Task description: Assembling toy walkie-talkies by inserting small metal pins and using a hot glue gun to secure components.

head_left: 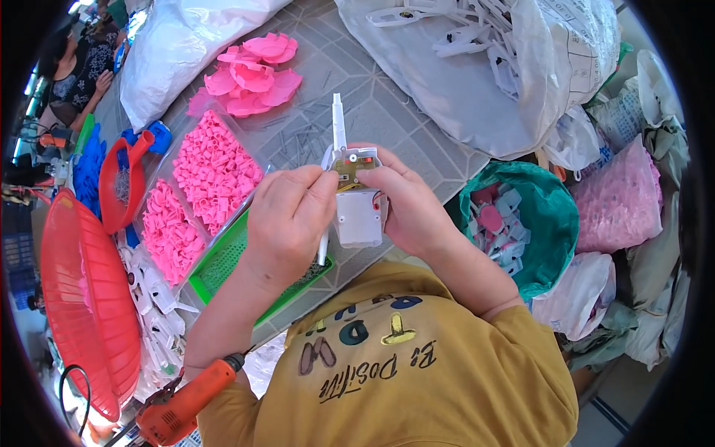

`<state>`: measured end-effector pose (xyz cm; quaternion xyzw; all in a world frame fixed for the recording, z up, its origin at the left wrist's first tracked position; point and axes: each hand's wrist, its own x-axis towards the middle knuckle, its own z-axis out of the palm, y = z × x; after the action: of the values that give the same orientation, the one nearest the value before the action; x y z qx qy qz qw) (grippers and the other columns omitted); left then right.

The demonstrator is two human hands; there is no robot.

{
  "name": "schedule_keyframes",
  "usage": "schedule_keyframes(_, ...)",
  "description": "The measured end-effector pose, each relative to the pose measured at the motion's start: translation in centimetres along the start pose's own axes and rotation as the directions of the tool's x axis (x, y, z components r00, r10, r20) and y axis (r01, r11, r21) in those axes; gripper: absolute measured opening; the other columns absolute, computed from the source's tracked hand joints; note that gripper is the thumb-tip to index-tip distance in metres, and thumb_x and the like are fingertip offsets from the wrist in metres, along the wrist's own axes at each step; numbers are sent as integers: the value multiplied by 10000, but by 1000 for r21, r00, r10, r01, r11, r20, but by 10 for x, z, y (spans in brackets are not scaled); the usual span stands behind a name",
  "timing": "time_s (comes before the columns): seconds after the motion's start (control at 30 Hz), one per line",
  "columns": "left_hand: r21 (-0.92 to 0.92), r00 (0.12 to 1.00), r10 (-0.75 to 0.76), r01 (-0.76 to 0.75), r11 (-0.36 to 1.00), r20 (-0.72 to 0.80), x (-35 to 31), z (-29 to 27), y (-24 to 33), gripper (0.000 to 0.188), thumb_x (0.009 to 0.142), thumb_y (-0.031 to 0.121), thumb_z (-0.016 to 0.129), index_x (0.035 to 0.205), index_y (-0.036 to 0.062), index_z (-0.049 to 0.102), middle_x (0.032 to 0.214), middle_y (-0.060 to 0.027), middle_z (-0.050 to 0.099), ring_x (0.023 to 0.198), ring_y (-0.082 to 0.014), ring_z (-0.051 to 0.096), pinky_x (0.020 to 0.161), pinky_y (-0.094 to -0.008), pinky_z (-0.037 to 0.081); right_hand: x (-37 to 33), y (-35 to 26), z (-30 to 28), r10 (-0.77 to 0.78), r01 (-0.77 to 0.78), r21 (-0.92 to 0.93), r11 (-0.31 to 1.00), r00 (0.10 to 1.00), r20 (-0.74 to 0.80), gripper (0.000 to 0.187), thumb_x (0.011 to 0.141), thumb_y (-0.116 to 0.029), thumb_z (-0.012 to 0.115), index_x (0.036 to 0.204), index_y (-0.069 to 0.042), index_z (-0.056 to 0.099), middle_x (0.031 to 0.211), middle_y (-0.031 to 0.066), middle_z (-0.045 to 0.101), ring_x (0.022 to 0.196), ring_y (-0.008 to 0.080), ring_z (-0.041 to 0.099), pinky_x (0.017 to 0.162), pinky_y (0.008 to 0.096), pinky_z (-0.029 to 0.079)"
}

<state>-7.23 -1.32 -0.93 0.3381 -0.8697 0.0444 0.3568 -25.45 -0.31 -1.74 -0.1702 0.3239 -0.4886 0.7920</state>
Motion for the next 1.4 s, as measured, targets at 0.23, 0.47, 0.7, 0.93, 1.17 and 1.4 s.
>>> schedule_keyframes(0.23, -189, 978, -206, 203, 961, 2, 4, 1, 3, 266, 753, -19, 769, 1000, 16, 678, 937, -114, 647, 759, -269, 640, 632, -362, 517, 5, 5, -13, 0, 9, -156, 988, 998, 58, 382, 988, -115, 494, 1367, -70, 505, 1152, 53, 643, 998, 118, 620, 840, 284, 510)
schedule_keyframes(0.47, -262, 951, -308, 297, 918, -1, 13, 5, 9, 214, 758, -43, 747, 944, 4, 653, 888, -118, 628, 722, -260, 638, 607, -350, 522, 1, 16, -8, -223, 253, -605, 755, 967, 126, 356, 1004, -121, 488, 1357, -89, 520, 1075, -31, 603, 900, 23, 526, 730, 209, 436)
schedule_keyframes(0.7, -262, 944, -328, 312, 913, -19, 11, 10, 6, 206, 744, -65, 726, 920, 2, 643, 889, -102, 634, 705, -225, 649, 603, -314, 539, 1, 12, -7, -149, 176, -446, 878, 984, 96, 358, 996, -118, 485, 1348, -61, 519, 1130, -4, 622, 936, 39, 560, 769, 215, 460)
schedule_keyframes(0.93, -347, 904, -428, 396, 850, -16, 7, 5, 3, 216, 751, -61, 732, 946, 9, 671, 924, -98, 655, 708, -173, 654, 628, -289, 537, -2, 2, -2, -55, 64, -315, 947, 998, 36, 328, 999, -139, 489, 1310, -44, 528, 1095, 25, 629, 949, 81, 590, 802, 258, 498)
schedule_keyframes(1.17, -319, 933, -349, 358, 878, 86, 0, 2, 2, 213, 776, -16, 759, 973, 6, 682, 938, -111, 649, 818, -248, 652, 695, -336, 531, 2, 4, -6, -47, 50, -195, 979, 999, 21, 303, 996, -135, 498, 1282, -46, 535, 1094, 45, 644, 924, 108, 632, 778, 274, 526)
schedule_keyframes(1.4, -240, 963, -253, 267, 933, 89, -4, 3, 1, 239, 785, 1, 762, 1008, 19, 677, 943, -122, 642, 801, -286, 637, 678, -370, 525, -1, 5, -6, -28, 34, -177, 984, 999, 32, 281, 995, -126, 497, 1262, -50, 538, 1081, 48, 651, 911, 107, 640, 760, 270, 530)
